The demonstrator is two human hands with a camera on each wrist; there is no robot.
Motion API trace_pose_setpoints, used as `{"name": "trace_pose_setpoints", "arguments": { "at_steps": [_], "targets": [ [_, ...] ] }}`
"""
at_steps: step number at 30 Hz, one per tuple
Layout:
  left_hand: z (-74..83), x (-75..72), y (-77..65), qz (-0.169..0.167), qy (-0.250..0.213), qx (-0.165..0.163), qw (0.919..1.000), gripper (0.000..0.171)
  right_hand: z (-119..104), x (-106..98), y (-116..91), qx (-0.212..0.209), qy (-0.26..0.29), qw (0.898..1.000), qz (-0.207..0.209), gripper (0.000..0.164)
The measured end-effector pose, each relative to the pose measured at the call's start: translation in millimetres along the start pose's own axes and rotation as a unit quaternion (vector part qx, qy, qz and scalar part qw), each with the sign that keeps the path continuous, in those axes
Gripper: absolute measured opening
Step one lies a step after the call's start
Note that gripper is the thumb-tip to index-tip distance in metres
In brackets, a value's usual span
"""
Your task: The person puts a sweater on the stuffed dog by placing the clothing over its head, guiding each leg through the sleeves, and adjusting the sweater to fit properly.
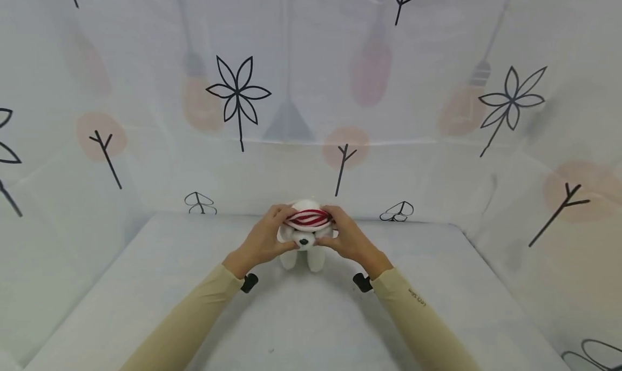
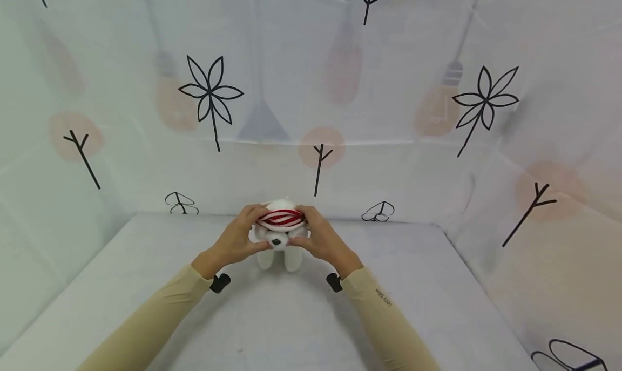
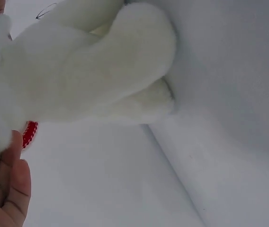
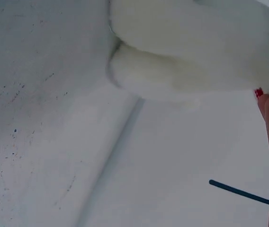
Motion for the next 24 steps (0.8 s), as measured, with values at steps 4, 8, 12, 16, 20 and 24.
{"name": "trace_pose_setpoints", "arguments": {
  "at_steps": [4, 8, 12, 16, 20, 24],
  "targets": [
    [-1.3, -1.3, -1.1, 0.009, 0.008, 0.005, 0.9999, 0.073, -4, -3, 2, -0.008, -0.005, 1.0, 0.015, 0.079],
    [-2.8, -2.8, -3.3, 0.018, 0.0, 0.001, 0.9998, 0.073, -6, -3, 4, -0.015, -0.008, 1.0, 0.022, 0.079],
    [-1.1, -3.8, -5.4, 0.028, 0.0, 0.01, 0.9996, 0.073, -7, -4, 2, -0.012, -0.01, 1.0, 0.025, 0.073],
    [-2.1, -2.9, -7.5, 0.042, 0.007, 0.011, 0.999, 0.067, -6, -4, 0, 0.005, -0.017, 0.999, 0.028, 0.071],
    [-2.0, -0.8, -10.2, 0.058, 0.009, 0.015, 0.9982, 0.059, -5, -4, -3, 0.019, -0.03, 0.999, 0.032, 0.064],
    [3.4, 2.1, -11.7, 0.074, 0.025, 0.047, 0.9959, 0.052, -6, -5, -6, 0.013, -0.062, 0.997, 0.046, 0.056]
  ]
}}
Point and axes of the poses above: each hand's wrist, its own y-axis towards the middle knuckle, its own x-axis out of the palm, z = x × y, the point moved 10 cm from there along y, towards the middle knuckle, and after that the axes turned 12 degrees about -y, right-handed, at the moved point
